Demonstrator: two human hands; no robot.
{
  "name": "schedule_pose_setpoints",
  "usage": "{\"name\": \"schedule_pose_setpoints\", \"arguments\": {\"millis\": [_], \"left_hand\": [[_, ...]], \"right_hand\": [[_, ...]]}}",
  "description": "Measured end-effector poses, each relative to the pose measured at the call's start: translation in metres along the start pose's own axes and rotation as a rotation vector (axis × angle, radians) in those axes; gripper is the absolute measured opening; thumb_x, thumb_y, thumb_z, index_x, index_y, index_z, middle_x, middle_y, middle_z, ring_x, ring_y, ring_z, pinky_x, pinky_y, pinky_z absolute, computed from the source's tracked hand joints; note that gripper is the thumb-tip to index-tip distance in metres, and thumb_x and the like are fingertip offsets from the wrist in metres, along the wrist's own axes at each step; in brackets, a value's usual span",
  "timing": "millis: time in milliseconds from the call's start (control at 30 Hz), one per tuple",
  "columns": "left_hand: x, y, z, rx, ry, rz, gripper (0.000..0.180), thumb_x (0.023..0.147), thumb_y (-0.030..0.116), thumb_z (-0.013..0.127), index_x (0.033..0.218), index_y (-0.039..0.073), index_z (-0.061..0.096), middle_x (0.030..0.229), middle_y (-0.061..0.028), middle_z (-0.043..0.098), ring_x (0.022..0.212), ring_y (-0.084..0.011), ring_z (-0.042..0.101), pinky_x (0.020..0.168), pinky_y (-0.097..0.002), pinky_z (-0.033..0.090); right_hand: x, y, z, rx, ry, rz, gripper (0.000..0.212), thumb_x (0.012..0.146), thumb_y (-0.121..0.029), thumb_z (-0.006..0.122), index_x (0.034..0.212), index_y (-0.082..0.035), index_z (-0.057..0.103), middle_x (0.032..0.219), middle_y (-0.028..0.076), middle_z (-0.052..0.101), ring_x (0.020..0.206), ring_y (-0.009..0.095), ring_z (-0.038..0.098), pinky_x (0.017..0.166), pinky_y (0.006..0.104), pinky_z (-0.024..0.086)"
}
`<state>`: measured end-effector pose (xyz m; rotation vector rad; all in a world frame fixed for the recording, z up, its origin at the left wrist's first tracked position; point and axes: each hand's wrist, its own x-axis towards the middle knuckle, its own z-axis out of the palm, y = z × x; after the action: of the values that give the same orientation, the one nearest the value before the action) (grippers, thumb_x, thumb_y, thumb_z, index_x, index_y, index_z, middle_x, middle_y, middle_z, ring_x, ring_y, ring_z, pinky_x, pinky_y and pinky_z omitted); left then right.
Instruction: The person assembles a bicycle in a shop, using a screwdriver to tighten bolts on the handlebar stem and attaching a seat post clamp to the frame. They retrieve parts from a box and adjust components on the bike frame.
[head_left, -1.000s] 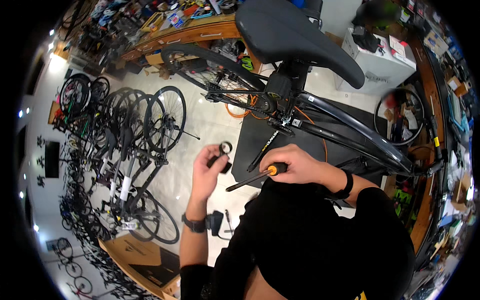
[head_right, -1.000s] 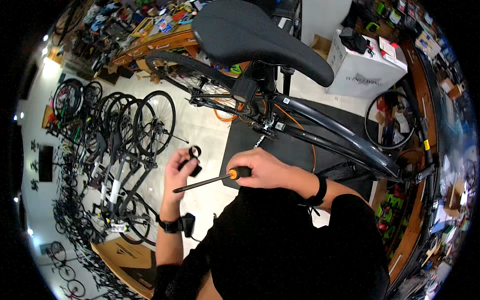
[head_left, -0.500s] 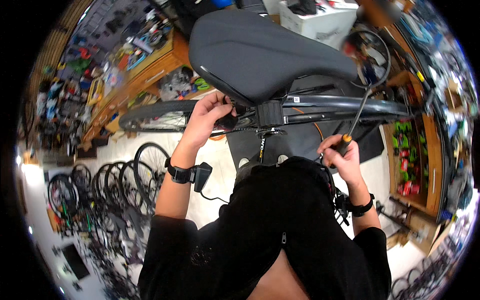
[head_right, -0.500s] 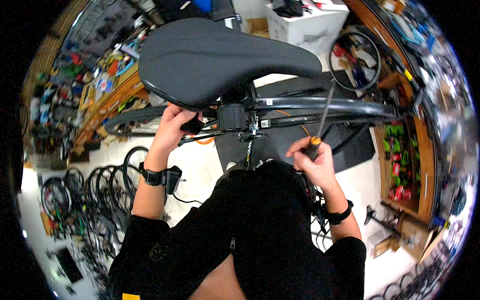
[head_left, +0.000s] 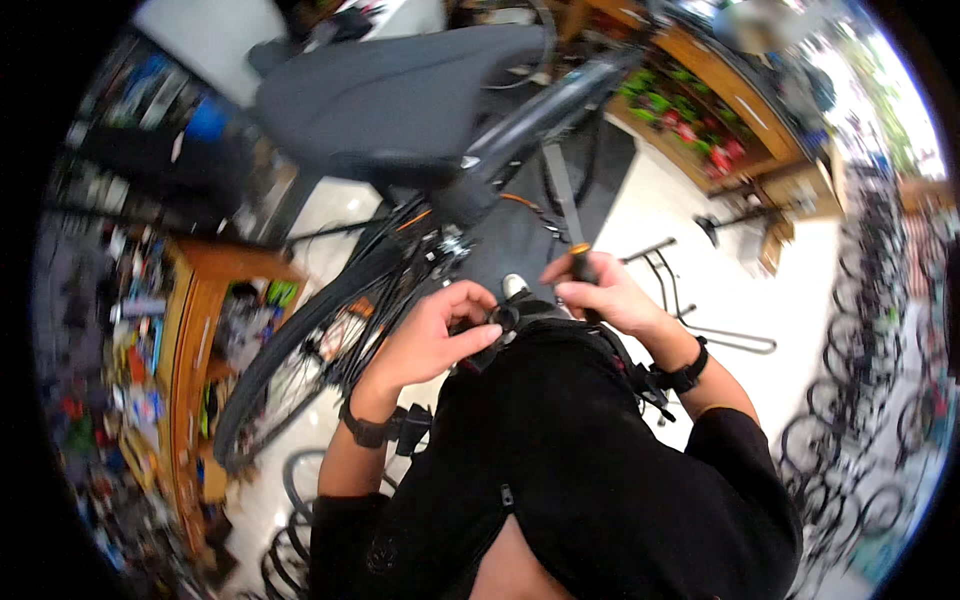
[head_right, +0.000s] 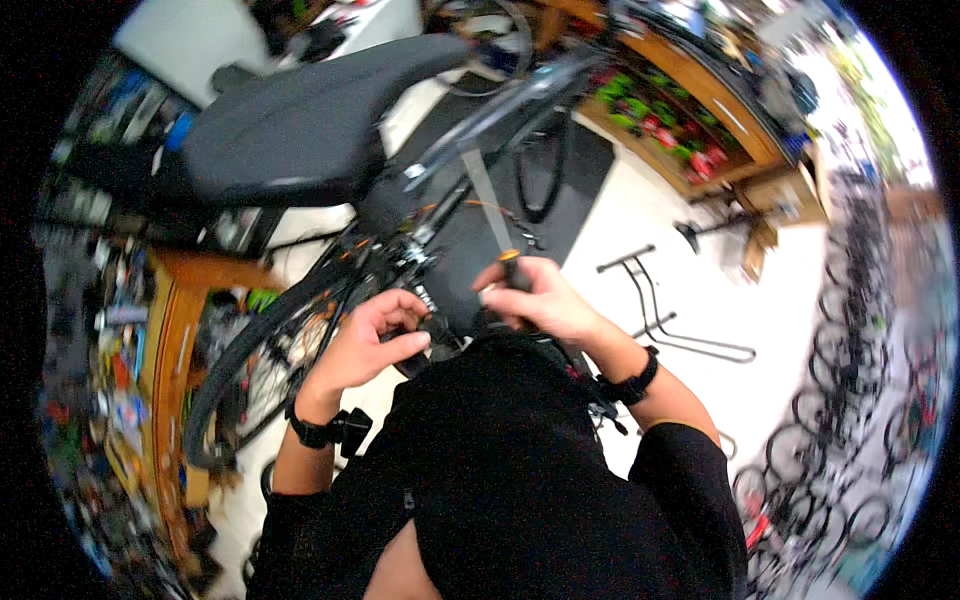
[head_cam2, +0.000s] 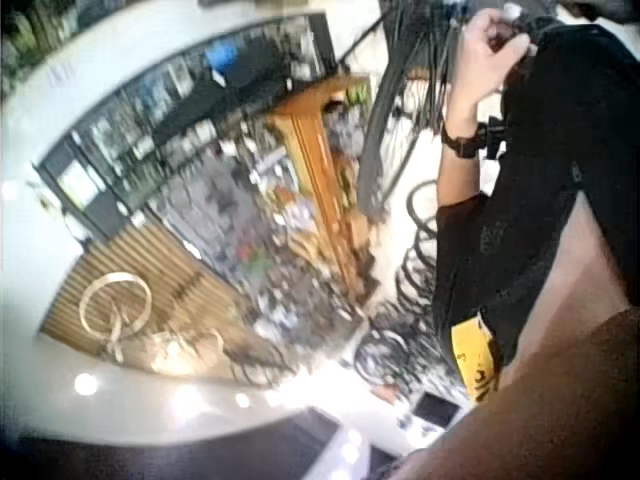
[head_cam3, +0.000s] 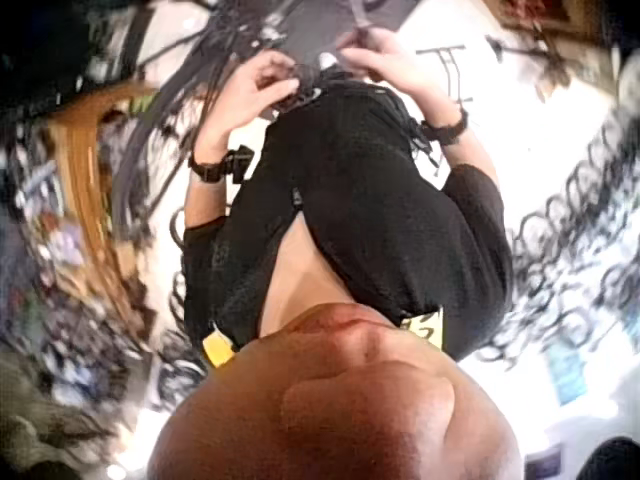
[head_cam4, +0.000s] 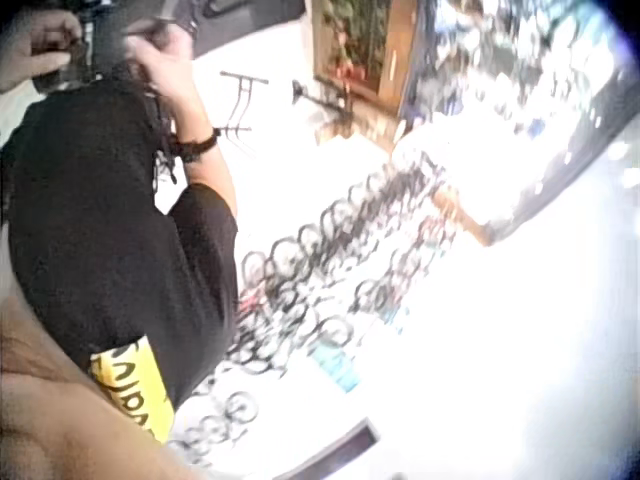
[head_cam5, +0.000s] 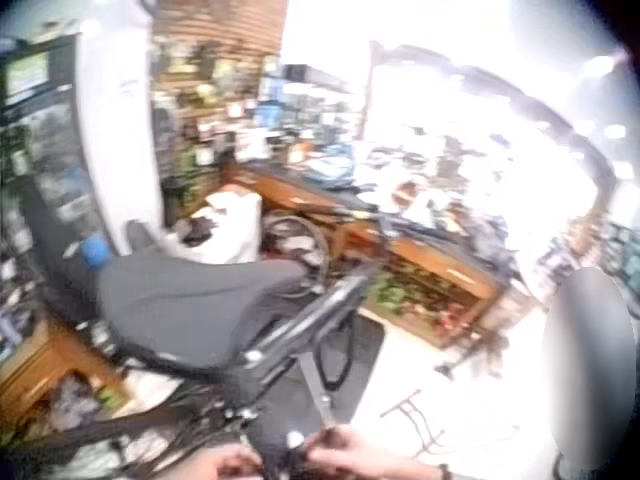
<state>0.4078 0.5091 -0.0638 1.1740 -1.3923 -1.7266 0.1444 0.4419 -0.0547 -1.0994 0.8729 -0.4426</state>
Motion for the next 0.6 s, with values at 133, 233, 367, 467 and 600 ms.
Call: {"name": "schedule_pose_setpoints", "arguments": {"millis": [133, 233, 367, 467, 600], "left_hand": [[0.028, -0.011, 0.033, 0.027, -0.097, -0.06, 0.022, 0.087, 0.013, 0.069, 0.098, 0.0, 0.055, 0.086, -0.0024, 0.061, 0.076, -0.0064, 0.056, 0.066, -0.0233, 0.047], [0.052, -0.017, 0.049, 0.021, -0.128, -0.091, 0.02, 0.088, 0.012, 0.068, 0.098, 0.0, 0.055, 0.09, -0.0025, 0.06, 0.08, -0.0059, 0.056, 0.068, -0.0217, 0.047], [0.106, -0.004, 0.088, -0.13, -0.258, -0.142, 0.031, 0.084, 0.004, 0.071, 0.111, 0.001, 0.055, 0.099, -0.0012, 0.058, 0.087, -0.0065, 0.057, 0.076, -0.0212, 0.048], [0.17, 0.003, 0.13, -0.123, -0.362, -0.137, 0.036, 0.083, 0.002, 0.072, 0.116, 0.0, 0.056, 0.106, -0.0046, 0.059, 0.097, -0.0102, 0.057, 0.083, -0.0241, 0.049], [0.254, 0.016, 0.187, -0.163, -0.409, -0.116, 0.033, 0.089, 0.006, 0.067, 0.118, -0.001, 0.053, 0.106, -0.005, 0.059, 0.093, -0.0112, 0.059, 0.081, -0.026, 0.05]], "right_hand": [[-0.017, 0.01, -0.009, -0.119, -0.081, -0.054, 0.02, 0.087, -0.021, 0.071, 0.095, -0.004, 0.064, 0.071, -0.003, 0.058, 0.057, 0.005, 0.051, 0.051, 0.0206, 0.041], [-0.024, 0.03, -0.025, -0.104, -0.002, -0.019, 0.019, 0.088, -0.021, 0.07, 0.085, -0.004, 0.061, 0.064, -0.003, 0.055, 0.053, 0.005, 0.05, 0.048, 0.0214, 0.04], [-0.047, 0.043, -0.091, 0.004, 0.051, -0.057, 0.017, 0.088, -0.017, 0.069, 0.089, -0.002, 0.061, 0.062, -0.002, 0.055, 0.053, 0.006, 0.05, 0.048, 0.0229, 0.039], [-0.072, 0.049, -0.154, -0.148, 0.176, -0.163, 0.019, 0.086, -0.018, 0.07, 0.091, -0.001, 0.062, 0.063, -0.003, 0.054, 0.056, 0.006, 0.05, 0.051, 0.0235, 0.041], [-0.115, 0.044, -0.24, -0.01, 0.283, -0.04, 0.019, 0.085, -0.018, 0.07, 0.087, -0.002, 0.059, 0.062, -0.002, 0.053, 0.055, 0.006, 0.051, 0.05, 0.0233, 0.041]]}}
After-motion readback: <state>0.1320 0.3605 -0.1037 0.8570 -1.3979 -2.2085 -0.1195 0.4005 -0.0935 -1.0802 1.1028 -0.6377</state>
